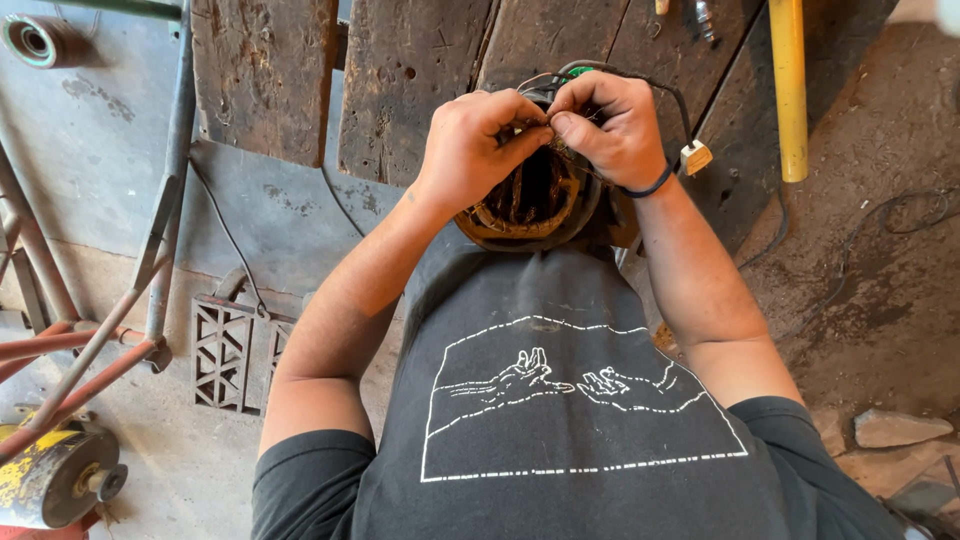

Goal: Repairing an electric motor stator by manipulating wires and components with pliers and hands

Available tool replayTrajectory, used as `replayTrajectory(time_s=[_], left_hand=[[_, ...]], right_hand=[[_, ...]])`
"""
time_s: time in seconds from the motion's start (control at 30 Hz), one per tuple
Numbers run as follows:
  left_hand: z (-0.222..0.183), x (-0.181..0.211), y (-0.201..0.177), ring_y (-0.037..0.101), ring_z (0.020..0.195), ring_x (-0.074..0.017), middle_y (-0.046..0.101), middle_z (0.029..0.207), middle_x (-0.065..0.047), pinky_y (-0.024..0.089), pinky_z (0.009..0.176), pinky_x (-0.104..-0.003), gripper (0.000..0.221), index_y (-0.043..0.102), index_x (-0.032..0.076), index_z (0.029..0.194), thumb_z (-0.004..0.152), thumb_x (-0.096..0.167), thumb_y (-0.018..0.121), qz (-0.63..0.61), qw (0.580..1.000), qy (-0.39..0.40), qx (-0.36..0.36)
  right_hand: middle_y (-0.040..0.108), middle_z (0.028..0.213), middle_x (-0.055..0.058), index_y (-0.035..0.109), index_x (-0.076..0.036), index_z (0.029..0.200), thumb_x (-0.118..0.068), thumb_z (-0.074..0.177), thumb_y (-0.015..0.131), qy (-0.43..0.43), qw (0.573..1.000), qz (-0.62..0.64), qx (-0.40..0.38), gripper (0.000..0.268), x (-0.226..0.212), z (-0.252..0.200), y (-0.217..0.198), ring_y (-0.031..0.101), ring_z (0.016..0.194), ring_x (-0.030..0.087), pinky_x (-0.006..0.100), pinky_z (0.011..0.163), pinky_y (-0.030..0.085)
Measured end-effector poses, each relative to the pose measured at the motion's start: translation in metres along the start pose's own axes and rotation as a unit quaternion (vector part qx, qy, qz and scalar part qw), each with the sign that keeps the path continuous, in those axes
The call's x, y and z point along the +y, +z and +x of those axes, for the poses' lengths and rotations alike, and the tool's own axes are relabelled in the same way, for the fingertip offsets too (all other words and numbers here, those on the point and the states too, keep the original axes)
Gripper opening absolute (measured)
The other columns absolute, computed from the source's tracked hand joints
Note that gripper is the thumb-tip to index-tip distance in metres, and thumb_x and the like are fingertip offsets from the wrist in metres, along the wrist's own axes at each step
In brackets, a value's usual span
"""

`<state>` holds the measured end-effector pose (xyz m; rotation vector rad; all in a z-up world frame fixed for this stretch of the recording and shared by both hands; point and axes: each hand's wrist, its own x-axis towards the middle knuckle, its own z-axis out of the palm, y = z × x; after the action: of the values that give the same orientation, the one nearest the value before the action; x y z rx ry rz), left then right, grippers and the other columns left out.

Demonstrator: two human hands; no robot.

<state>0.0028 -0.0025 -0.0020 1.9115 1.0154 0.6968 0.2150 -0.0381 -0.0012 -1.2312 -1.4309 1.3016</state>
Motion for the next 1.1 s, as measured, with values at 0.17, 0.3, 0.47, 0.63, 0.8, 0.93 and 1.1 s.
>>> replayTrajectory(time_s=[0.17, 0.3, 0.47, 0.63, 0.8, 0.93, 1.1], left_hand=[[0.0, -0.001, 0.001, 0.066, 0.072, -0.0211, 0.073, 0.082, 0.003, 0.049, 0.067, -0.036, 0.012, 0.071, 0.018, 0.096, 0.091, 0.026, 0.08, 0.007, 1.0, -0.006, -0.004], [-0.001, -0.002, 0.004, 0.066, 0.071, -0.0192, 0.072, 0.082, 0.003, 0.049, 0.066, -0.035, 0.017, 0.068, 0.018, 0.096, 0.09, 0.027, 0.081, 0.019, 1.0, -0.016, 0.006], [0.002, 0.003, 0.0, 0.067, 0.072, -0.0194, 0.072, 0.083, 0.003, 0.049, 0.066, -0.035, 0.018, 0.068, 0.016, 0.096, 0.093, 0.029, 0.08, 0.012, 1.0, 0.0, 0.007], [0.001, 0.005, 0.001, 0.062, 0.066, -0.0195, 0.068, 0.076, 0.002, 0.046, 0.061, -0.035, 0.02, 0.066, 0.017, 0.093, 0.093, 0.031, 0.079, 0.032, 0.999, 0.005, 0.02], [-0.001, -0.003, 0.005, 0.066, 0.072, -0.0203, 0.071, 0.081, 0.004, 0.049, 0.066, -0.036, 0.011, 0.068, 0.018, 0.095, 0.089, 0.022, 0.077, 0.033, 0.999, 0.01, 0.01], [0.003, 0.007, -0.003, 0.064, 0.068, -0.0196, 0.068, 0.076, 0.003, 0.047, 0.064, -0.034, 0.014, 0.068, 0.019, 0.091, 0.089, 0.024, 0.081, 0.017, 1.0, 0.005, 0.015], [0.003, 0.011, -0.018, 0.062, 0.074, -0.0241, 0.068, 0.083, 0.001, 0.045, 0.071, -0.038, 0.014, 0.065, 0.014, 0.094, 0.097, 0.022, 0.076, -0.029, 0.991, 0.123, -0.044]], right_hand=[[0.061, 0.088, 0.006, 0.065, -0.002, 0.099, -0.013, 0.102, 0.066, -0.024, 1.0, 0.012, 0.013, 0.012, -0.002, 0.0, 0.004, 0.054, 0.078, 0.016, 0.031, 0.073, 0.044], [0.065, 0.094, 0.009, 0.065, -0.002, 0.103, -0.008, 0.101, 0.064, -0.037, 0.998, 0.026, 0.036, 0.006, 0.0, -0.004, 0.008, 0.059, 0.084, 0.018, 0.031, 0.078, 0.049], [0.066, 0.099, 0.012, 0.057, -0.004, 0.111, -0.002, 0.103, 0.062, -0.052, 0.994, 0.074, 0.059, 0.01, -0.002, -0.006, 0.013, 0.063, 0.091, 0.019, 0.031, 0.085, 0.052], [0.061, 0.099, 0.01, 0.052, -0.005, 0.14, -0.007, 0.104, 0.058, -0.024, 0.995, 0.092, 0.027, 0.038, 0.002, -0.009, 0.01, 0.054, 0.082, 0.013, 0.027, 0.074, 0.047], [0.065, 0.089, 0.01, 0.069, -0.001, 0.101, -0.016, 0.103, 0.071, -0.072, 0.997, 0.005, 0.03, 0.015, -0.001, -0.002, 0.007, 0.057, 0.079, 0.02, 0.034, 0.074, 0.045], [0.063, 0.088, 0.01, 0.065, -0.001, 0.098, -0.01, 0.102, 0.065, -0.065, 0.997, 0.018, 0.041, 0.01, 0.004, -0.004, 0.007, 0.057, 0.078, 0.019, 0.033, 0.073, 0.046], [0.064, 0.096, 0.013, 0.061, -0.001, 0.103, -0.016, 0.108, 0.062, -0.111, 0.992, -0.055, -0.008, 0.017, -0.003, -0.005, -0.005, 0.061, 0.085, 0.025, 0.038, 0.081, 0.05]])
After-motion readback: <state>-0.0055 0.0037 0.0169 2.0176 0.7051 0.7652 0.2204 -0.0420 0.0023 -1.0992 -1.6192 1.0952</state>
